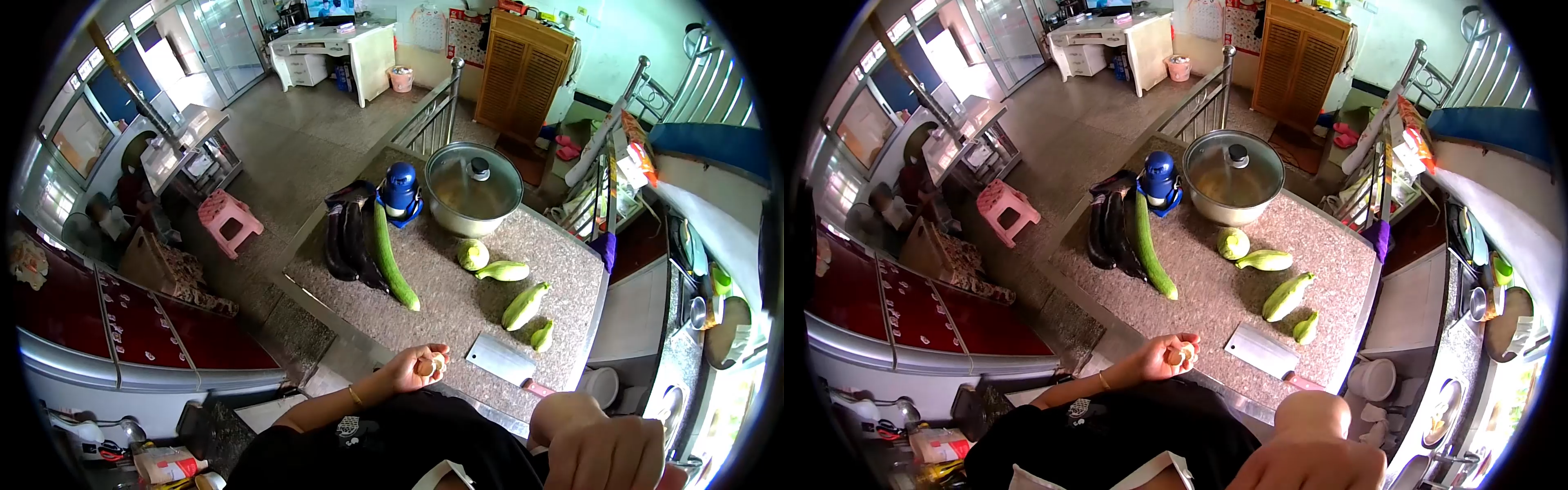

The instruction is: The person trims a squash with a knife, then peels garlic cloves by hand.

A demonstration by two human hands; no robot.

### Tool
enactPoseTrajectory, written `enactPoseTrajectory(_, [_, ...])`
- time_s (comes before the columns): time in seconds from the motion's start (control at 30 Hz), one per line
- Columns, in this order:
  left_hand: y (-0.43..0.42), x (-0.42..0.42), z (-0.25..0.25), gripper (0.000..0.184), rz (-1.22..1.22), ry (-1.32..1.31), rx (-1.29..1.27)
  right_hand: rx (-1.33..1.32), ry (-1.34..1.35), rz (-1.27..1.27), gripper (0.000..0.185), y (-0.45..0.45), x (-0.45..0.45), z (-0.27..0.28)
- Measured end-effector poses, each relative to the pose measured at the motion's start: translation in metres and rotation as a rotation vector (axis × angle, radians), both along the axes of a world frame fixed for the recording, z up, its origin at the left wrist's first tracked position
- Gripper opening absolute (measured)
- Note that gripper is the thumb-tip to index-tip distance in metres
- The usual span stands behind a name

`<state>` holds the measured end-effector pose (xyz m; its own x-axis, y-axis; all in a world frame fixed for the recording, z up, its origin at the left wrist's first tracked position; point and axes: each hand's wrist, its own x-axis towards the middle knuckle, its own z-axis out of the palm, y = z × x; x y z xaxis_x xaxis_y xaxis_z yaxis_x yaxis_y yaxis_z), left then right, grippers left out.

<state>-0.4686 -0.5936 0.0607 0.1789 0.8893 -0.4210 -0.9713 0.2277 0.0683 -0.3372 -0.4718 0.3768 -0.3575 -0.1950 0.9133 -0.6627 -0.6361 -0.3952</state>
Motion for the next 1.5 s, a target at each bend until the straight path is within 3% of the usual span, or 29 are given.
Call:
enactPoseTrajectory(0.1, [0.001,-0.001,-0.008,0.030,0.025,0.019,-0.018,-0.014,-0.039,0.005,0.050,-0.007,0.007,-0.001])
enactPoseTrajectory(0.17, [0.012,-0.003,-0.010,0.032,0.046,-0.011,-0.035,-0.076,-0.017,0.038,0.039,-0.010,0.010,-0.002])
enactPoseTrajectory(0.23, [0.033,-0.011,-0.036,0.031,0.028,-0.065,0.073,-0.086,-0.049,0.004,0.043,-0.006,0.017,-0.016])
enactPoseTrajectory(0.3, [0.057,-0.016,-0.035,0.027,0.118,0.030,-0.085,-0.130,-0.163,-0.185,0.049,-0.004,0.038,-0.040])
enactPoseTrajectory(0.4, [0.078,-0.032,-0.052,0.022,0.258,0.108,-0.099,-0.304,-0.275,-0.646,0.050,0.006,0.059,-0.082])
enactPoseTrajectory(0.47, [0.081,-0.045,-0.078,0.021,0.320,0.060,-0.192,-0.569,-0.330,-0.893,0.050,0.014,0.064,-0.124])
enactPoseTrajectory(0.5, [0.077,-0.042,-0.055,0.024,0.362,0.212,-0.226,-0.653,-0.460,-1.038,0.048,0.019,0.072,-0.143])
enactPoseTrajectory(0.53, [0.076,-0.042,-0.037,0.005,0.372,0.205,-0.303,-0.730,-0.561,-1.252,0.041,0.026,0.077,-0.166])
enactPoseTrajectory(0.6, [0.072,-0.047,-0.048,0.006,0.363,0.201,-0.243,-0.857,-0.879,-1.534,0.037,0.046,0.095,-0.219])
enactPoseTrajectory(0.67, [0.069,-0.046,-0.046,0.008,0.346,0.303,-0.243,-0.819,-1.213,-1.826,0.033,0.055,0.106,-0.258])
enactPoseTrajectory(0.73, [0.069,-0.044,-0.047,0.011,0.366,0.363,-0.269,-0.786,-1.355,-1.970,0.027,0.066,0.116,-0.308])
enactPoseTrajectory(0.8, [0.066,-0.046,-0.059,0.002,0.389,0.361,-0.275,-0.520,-1.321,-2.184,0.016,0.072,0.117,-0.332])
enactPoseTrajectory(0.83, [0.066,-0.047,-0.058,0.011,0.425,0.357,-0.281,-0.406,-1.335,-2.205,0.012,0.073,0.116,-0.333])
enactPoseTrajectory(0.9, [0.065,-0.049,-0.053,0.005,0.428,0.369,-0.250,-0.054,-1.447,-2.278,0.016,0.078,0.109,-0.333])
enactPoseTrajectory(1.0, [0.060,-0.055,-0.058,0.007,0.443,0.363,-0.213,0.518,-1.489,-2.362,0.043,0.089,0.095,-0.344])
enactPoseTrajectory(1.07, [0.055,-0.062,-0.058,0.015,0.391,0.179,-0.118,0.690,-1.587,-2.331,0.057,0.088,0.077,-0.337])
enactPoseTrajectory(1.13, [0.048,-0.057,-0.047,0.020,0.359,0.171,-0.160,0.889,-1.740,-2.204,0.078,0.095,0.062,-0.342])
enactPoseTrajectory(1.23, [0.033,-0.045,-0.049,0.019,0.299,0.163,-0.169,1.172,-1.854,-2.175,0.085,0.097,0.033,-0.321])
enactPoseTrajectory(1.37, [0.020,-0.029,-0.064,0.019,0.221,0.125,-0.186,1.235,-1.751,-2.285,0.090,0.104,0.006,-0.306])
enactPoseTrajectory(1.5, [0.018,-0.024,-0.058,0.019,0.180,0.161,-0.204,1.164,-1.990,-2.144,0.101,0.109,0.005,-0.307])
